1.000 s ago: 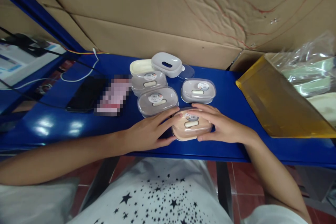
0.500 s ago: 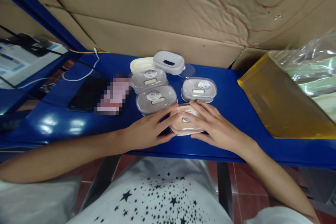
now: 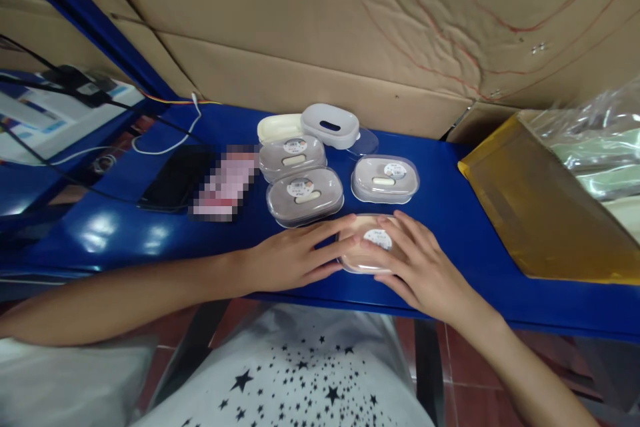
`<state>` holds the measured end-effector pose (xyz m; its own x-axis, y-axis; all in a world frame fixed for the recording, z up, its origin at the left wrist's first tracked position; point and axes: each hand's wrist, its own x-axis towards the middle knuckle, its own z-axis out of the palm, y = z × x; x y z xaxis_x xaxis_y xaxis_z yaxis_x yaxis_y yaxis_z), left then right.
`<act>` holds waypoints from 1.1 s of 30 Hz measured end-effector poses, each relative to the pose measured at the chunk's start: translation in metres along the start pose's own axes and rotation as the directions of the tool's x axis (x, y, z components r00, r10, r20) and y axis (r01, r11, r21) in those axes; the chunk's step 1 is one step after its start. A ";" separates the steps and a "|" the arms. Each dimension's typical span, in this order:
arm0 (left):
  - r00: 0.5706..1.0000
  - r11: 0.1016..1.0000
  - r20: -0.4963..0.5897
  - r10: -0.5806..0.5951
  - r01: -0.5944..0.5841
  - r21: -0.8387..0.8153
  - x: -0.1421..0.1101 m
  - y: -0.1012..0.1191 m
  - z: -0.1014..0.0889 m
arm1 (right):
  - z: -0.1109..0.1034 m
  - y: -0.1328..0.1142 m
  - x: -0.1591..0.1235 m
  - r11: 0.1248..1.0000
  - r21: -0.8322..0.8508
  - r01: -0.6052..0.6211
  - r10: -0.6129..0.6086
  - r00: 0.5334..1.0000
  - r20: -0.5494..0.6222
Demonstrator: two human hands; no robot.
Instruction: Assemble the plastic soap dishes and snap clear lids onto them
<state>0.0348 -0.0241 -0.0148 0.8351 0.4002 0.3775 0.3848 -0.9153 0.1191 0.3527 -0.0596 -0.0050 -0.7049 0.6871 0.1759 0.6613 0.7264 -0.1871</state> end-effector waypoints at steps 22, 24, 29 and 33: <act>0.985 0.985 0.038 0.169 -0.167 -0.042 -0.001 -0.003 0.006 | -0.040 0.113 0.226 0.986 0.031 -0.162 0.157 0.979 0.127; 0.983 0.984 0.048 0.176 -0.173 -0.048 -0.002 -0.004 0.006 | -0.027 0.123 0.244 0.977 0.042 -0.208 0.196 0.960 0.199; 0.983 0.984 0.057 0.174 -0.171 -0.054 -0.002 -0.006 0.008 | -0.011 0.130 0.254 0.966 0.008 -0.257 0.247 0.938 0.244; 0.981 0.980 0.014 0.195 -0.194 -0.036 -0.002 -0.006 0.006 | -0.016 0.128 0.251 0.970 0.002 -0.244 0.236 0.939 0.248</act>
<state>0.0333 -0.0195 -0.0213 0.8996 0.2149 0.3802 0.2008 -0.9766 0.0768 0.2648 0.2060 0.0307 -0.5698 0.8131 -0.1191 0.8130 0.5366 -0.2259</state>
